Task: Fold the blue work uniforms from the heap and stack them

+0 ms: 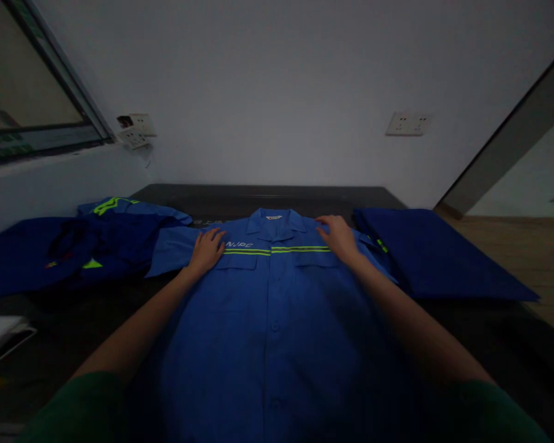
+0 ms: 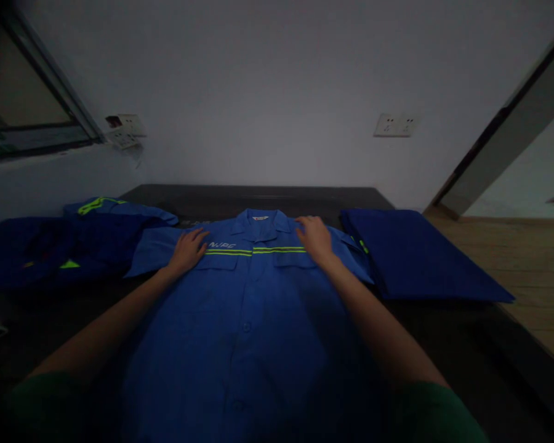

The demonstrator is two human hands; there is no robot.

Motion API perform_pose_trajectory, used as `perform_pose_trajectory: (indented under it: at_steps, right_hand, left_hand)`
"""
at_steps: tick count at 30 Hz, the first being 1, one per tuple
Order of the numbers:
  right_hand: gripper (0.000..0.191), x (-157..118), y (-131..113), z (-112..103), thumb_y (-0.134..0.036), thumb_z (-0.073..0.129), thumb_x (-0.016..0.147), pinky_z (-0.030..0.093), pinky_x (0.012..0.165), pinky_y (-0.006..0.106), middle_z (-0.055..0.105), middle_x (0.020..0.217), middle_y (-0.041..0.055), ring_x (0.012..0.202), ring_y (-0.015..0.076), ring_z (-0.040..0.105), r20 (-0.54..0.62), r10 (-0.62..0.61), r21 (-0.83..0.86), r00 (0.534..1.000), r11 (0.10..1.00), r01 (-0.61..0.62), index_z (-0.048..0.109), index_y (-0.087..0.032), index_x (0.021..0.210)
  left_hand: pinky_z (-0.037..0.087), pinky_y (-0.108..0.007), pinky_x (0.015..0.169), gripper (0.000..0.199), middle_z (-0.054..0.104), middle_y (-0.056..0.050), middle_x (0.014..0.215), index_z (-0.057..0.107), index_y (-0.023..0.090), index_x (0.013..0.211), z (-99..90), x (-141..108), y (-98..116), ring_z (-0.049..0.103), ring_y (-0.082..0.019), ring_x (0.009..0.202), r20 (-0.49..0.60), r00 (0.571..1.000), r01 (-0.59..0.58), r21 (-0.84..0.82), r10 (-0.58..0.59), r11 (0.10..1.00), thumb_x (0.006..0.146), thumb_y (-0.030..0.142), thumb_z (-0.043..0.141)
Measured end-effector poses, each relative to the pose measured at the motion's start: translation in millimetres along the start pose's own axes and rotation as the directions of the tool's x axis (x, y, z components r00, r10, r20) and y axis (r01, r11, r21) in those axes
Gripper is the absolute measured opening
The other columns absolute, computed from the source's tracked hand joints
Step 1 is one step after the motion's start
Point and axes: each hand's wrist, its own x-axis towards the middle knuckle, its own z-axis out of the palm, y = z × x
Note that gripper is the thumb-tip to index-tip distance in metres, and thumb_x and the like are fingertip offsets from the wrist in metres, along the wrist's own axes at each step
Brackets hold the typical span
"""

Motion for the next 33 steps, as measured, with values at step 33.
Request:
perform_pose_trajectory:
  at_steps: [33]
  right_hand:
    - [0.038,-126,73,-49,-0.031,0.043,0.092,0.030,0.106,0.054,0.055,0.134,0.0144,0.128,0.0297,0.044,0.142,0.030,-0.168,0.989,0.986,-0.006,0.059,-0.018,0.123]
  left_hand:
    - [0.042,-0.038,0.103,0.033,0.063,-0.009,0.118,0.063,0.017,0.112,-75.8,-16,161,0.057,-0.021,0.113,-0.070,0.974,-0.213,-0.595,0.214,0.775,0.087,0.020,0.042]
